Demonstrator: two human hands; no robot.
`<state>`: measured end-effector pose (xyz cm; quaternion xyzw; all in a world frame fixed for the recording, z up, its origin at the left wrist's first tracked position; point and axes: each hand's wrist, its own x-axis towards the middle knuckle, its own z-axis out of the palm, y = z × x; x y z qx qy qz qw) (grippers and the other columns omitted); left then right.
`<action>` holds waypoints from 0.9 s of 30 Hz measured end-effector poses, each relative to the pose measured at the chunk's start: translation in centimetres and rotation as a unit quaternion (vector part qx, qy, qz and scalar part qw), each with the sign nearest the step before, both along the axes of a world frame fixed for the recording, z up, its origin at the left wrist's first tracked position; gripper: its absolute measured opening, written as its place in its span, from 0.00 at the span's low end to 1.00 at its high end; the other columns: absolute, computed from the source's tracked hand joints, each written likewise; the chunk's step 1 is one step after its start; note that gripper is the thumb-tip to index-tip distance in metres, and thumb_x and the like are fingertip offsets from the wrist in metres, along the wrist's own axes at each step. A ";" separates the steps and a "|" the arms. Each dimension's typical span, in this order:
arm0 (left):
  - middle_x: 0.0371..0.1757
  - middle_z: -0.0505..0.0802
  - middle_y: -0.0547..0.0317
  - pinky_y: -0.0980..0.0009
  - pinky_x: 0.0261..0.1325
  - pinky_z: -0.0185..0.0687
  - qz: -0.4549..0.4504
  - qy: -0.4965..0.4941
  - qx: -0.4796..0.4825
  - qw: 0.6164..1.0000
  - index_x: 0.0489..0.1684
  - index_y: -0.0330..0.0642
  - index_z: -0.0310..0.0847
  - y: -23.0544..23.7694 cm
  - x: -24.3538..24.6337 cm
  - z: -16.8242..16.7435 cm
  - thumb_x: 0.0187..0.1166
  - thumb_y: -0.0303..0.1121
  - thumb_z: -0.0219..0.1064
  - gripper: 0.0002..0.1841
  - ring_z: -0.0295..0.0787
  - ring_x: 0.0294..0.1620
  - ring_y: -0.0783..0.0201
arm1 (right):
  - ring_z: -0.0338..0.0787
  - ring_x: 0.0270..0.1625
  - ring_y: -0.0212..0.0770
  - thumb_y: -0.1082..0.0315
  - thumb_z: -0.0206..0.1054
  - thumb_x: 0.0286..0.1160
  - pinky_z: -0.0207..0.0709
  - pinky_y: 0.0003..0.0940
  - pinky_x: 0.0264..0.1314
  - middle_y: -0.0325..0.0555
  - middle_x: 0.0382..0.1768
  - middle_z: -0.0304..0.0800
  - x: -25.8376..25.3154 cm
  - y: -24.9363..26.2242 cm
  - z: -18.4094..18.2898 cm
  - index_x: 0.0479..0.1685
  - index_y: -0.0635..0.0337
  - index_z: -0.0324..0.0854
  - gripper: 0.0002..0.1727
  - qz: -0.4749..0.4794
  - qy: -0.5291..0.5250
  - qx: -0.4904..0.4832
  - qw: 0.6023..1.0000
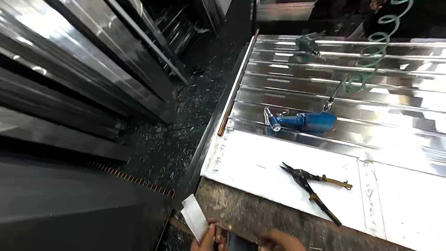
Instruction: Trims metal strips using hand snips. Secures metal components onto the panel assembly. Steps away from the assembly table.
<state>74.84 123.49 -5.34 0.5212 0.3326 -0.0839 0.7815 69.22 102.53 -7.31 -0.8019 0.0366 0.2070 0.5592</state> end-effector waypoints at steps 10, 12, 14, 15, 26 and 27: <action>0.49 0.93 0.36 0.31 0.55 0.81 -0.321 -0.062 0.570 0.754 0.60 0.34 0.85 3.1 29.5 -9.6 0.85 0.36 0.60 0.17 0.90 0.54 0.35 | 0.88 0.65 0.46 0.50 0.64 0.83 0.80 0.49 0.71 0.44 0.57 0.93 29.5 2.7 -6.1 0.57 0.51 0.91 0.19 -0.153 -0.099 -0.248 0.951; 0.51 0.92 0.35 0.31 0.53 0.80 -0.327 -0.055 0.564 0.756 0.59 0.34 0.85 1.1 32.6 -10.9 0.86 0.37 0.60 0.16 0.90 0.54 0.35 | 0.85 0.68 0.49 0.49 0.66 0.82 0.79 0.51 0.71 0.44 0.60 0.91 33.3 3.8 -7.7 0.58 0.49 0.91 0.18 -0.141 -0.110 -0.303 0.936; 0.52 0.92 0.35 0.30 0.51 0.80 -0.323 -0.049 0.558 0.762 0.59 0.35 0.85 -0.9 35.1 -11.2 0.86 0.38 0.60 0.16 0.90 0.55 0.34 | 0.85 0.68 0.49 0.50 0.70 0.78 0.79 0.52 0.70 0.43 0.59 0.90 35.9 4.5 -9.2 0.55 0.48 0.91 0.16 -0.144 -0.148 -0.352 0.913; 0.53 0.92 0.36 0.31 0.51 0.80 -0.325 -0.047 0.556 0.763 0.59 0.36 0.85 -1.8 36.2 -11.2 0.87 0.39 0.59 0.17 0.90 0.55 0.35 | 0.84 0.67 0.48 0.49 0.73 0.76 0.78 0.52 0.71 0.42 0.59 0.90 36.8 4.7 -9.8 0.53 0.48 0.91 0.16 -0.146 -0.158 -0.366 0.906; 0.52 0.91 0.38 0.30 0.43 0.76 -0.354 -0.028 0.541 0.762 0.61 0.38 0.81 -5.5 40.9 -14.1 0.87 0.41 0.55 0.18 0.88 0.53 0.35 | 0.86 0.46 0.41 0.58 0.69 0.79 0.75 0.47 0.62 0.33 0.46 0.94 37.7 3.7 -13.0 0.37 0.40 0.95 0.08 -0.088 -0.325 -0.435 0.835; 0.51 0.91 0.39 0.31 0.43 0.75 -0.357 -0.020 0.541 0.761 0.61 0.40 0.80 -5.4 40.9 -14.1 0.87 0.42 0.53 0.18 0.88 0.53 0.36 | 0.85 0.44 0.40 0.59 0.69 0.78 0.73 0.49 0.62 0.32 0.45 0.94 37.6 3.8 -12.8 0.37 0.39 0.95 0.08 -0.080 -0.318 -0.443 0.834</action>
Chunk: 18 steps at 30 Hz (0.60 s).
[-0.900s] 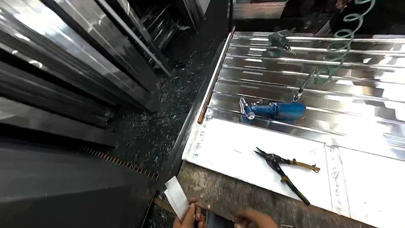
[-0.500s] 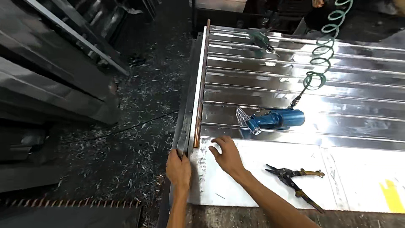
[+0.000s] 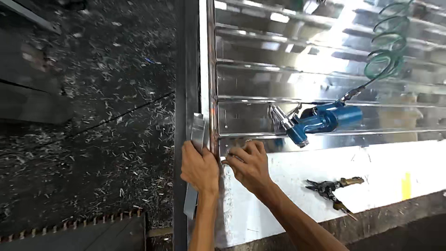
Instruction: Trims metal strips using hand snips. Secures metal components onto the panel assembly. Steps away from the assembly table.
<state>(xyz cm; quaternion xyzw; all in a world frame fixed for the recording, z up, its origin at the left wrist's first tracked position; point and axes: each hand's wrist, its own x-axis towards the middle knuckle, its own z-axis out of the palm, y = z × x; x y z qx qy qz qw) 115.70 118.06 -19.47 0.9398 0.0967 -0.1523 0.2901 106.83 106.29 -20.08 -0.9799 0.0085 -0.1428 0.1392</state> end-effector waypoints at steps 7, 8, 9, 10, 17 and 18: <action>0.48 0.90 0.42 0.34 0.38 0.75 0.008 0.013 0.010 1.000 0.61 0.44 0.77 0.0 -0.1 -0.2 0.90 0.46 0.48 0.19 0.89 0.49 0.37 | 0.84 0.60 0.48 0.52 0.70 0.76 0.55 0.70 0.78 0.30 0.46 0.93 2.4 0.0 2.4 0.35 0.34 0.95 0.08 -0.052 0.089 -0.034 0.994; 0.48 0.90 0.43 0.35 0.37 0.75 0.007 0.013 0.008 1.000 0.62 0.44 0.77 0.1 -0.2 -0.3 0.89 0.46 0.49 0.19 0.89 0.48 0.38 | 0.82 0.66 0.54 0.47 0.72 0.72 0.54 0.74 0.79 0.37 0.51 0.92 2.9 0.0 3.1 0.34 0.35 0.94 0.09 -0.077 0.111 -0.035 0.990; 0.47 0.90 0.44 0.36 0.36 0.75 0.007 0.012 0.005 1.000 0.61 0.45 0.78 0.2 -0.2 -0.3 0.89 0.45 0.49 0.18 0.89 0.46 0.39 | 0.78 0.71 0.61 0.42 0.77 0.65 0.53 0.77 0.79 0.46 0.57 0.88 3.6 -0.3 3.9 0.36 0.37 0.94 0.13 -0.101 0.136 -0.030 0.985; 0.45 0.90 0.45 0.38 0.34 0.75 0.006 0.013 0.004 1.000 0.60 0.45 0.78 0.3 -0.1 -0.2 0.88 0.45 0.49 0.18 0.89 0.45 0.40 | 0.73 0.73 0.66 0.38 0.81 0.56 0.53 0.78 0.76 0.53 0.62 0.82 4.3 -0.6 4.6 0.38 0.40 0.91 0.20 -0.122 0.164 -0.035 0.978; 0.48 0.90 0.44 0.36 0.35 0.74 0.002 0.003 0.000 1.000 0.59 0.44 0.77 -0.4 0.4 0.1 0.89 0.43 0.49 0.17 0.89 0.47 0.38 | 0.73 0.67 0.61 0.25 0.83 0.35 0.59 0.71 0.69 0.51 0.57 0.76 5.0 -0.9 3.4 0.37 0.42 0.85 0.36 -0.226 0.203 -0.012 0.953; 0.49 0.90 0.44 0.36 0.36 0.74 0.004 -0.001 -0.005 1.000 0.59 0.43 0.77 -0.3 0.5 0.2 0.89 0.43 0.49 0.17 0.89 0.47 0.38 | 0.72 0.67 0.61 0.25 0.84 0.32 0.59 0.71 0.69 0.50 0.57 0.76 5.2 -0.9 3.2 0.37 0.41 0.85 0.37 -0.252 0.214 0.022 0.944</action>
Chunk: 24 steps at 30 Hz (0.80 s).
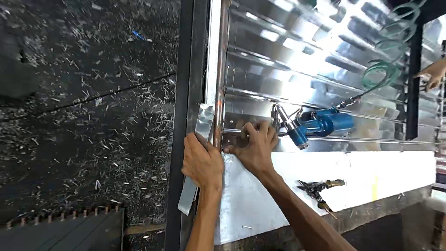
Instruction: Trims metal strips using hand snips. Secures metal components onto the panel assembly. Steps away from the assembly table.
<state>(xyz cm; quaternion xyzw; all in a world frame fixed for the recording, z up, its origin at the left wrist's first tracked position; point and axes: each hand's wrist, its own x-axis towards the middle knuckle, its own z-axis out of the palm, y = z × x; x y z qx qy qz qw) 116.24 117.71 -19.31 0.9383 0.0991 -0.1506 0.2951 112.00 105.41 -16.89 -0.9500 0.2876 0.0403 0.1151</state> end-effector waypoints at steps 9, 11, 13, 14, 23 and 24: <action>0.50 0.90 0.42 0.35 0.39 0.75 0.005 0.008 -0.001 1.000 0.57 0.42 0.79 0.3 0.4 0.1 0.87 0.41 0.52 0.16 0.89 0.50 0.38 | 0.70 0.71 0.62 0.27 0.84 0.38 0.60 0.71 0.70 0.51 0.61 0.75 0.2 1.3 -0.3 0.45 0.43 0.83 0.38 -0.011 0.010 -0.019 1.000; 0.51 0.91 0.41 0.33 0.40 0.75 0.004 0.005 -0.009 1.000 0.58 0.41 0.79 0.2 0.3 0.4 0.87 0.40 0.53 0.16 0.89 0.51 0.37 | 0.73 0.72 0.62 0.25 0.81 0.41 0.58 0.74 0.75 0.51 0.61 0.79 -0.1 1.2 -0.2 0.52 0.43 0.85 0.41 -0.002 0.012 -0.033 0.999; 0.49 0.91 0.40 0.33 0.38 0.75 -0.003 -0.013 -0.006 1.000 0.56 0.41 0.80 0.3 0.5 0.5 0.86 0.40 0.54 0.15 0.90 0.49 0.36 | 0.72 0.75 0.60 0.21 0.75 0.47 0.50 0.76 0.80 0.49 0.62 0.80 -0.3 0.5 0.1 0.55 0.42 0.86 0.41 0.016 0.022 -0.009 1.000; 0.49 0.92 0.40 0.33 0.39 0.76 -0.006 -0.021 0.001 1.000 0.57 0.40 0.80 0.4 0.5 0.5 0.86 0.41 0.54 0.16 0.90 0.48 0.36 | 0.71 0.77 0.58 0.19 0.72 0.50 0.45 0.78 0.83 0.47 0.64 0.80 -0.5 0.2 0.3 0.54 0.41 0.86 0.41 0.022 0.035 0.007 0.999; 0.50 0.92 0.33 0.26 0.50 0.76 -0.021 -0.021 -0.010 1.000 0.62 0.38 0.82 1.1 0.0 0.2 0.88 0.45 0.55 0.20 0.89 0.54 0.31 | 0.71 0.80 0.62 0.23 0.76 0.50 0.45 0.82 0.83 0.48 0.68 0.82 -1.6 0.1 0.5 0.62 0.39 0.87 0.41 0.014 0.009 0.035 0.999; 0.52 0.92 0.32 0.25 0.52 0.76 -0.026 -0.024 -0.014 0.999 0.65 0.38 0.82 1.3 -0.1 0.0 0.88 0.46 0.55 0.22 0.88 0.56 0.30 | 0.70 0.81 0.62 0.23 0.75 0.51 0.44 0.83 0.83 0.48 0.70 0.81 -1.7 0.1 0.5 0.65 0.38 0.85 0.42 0.012 0.012 0.045 0.999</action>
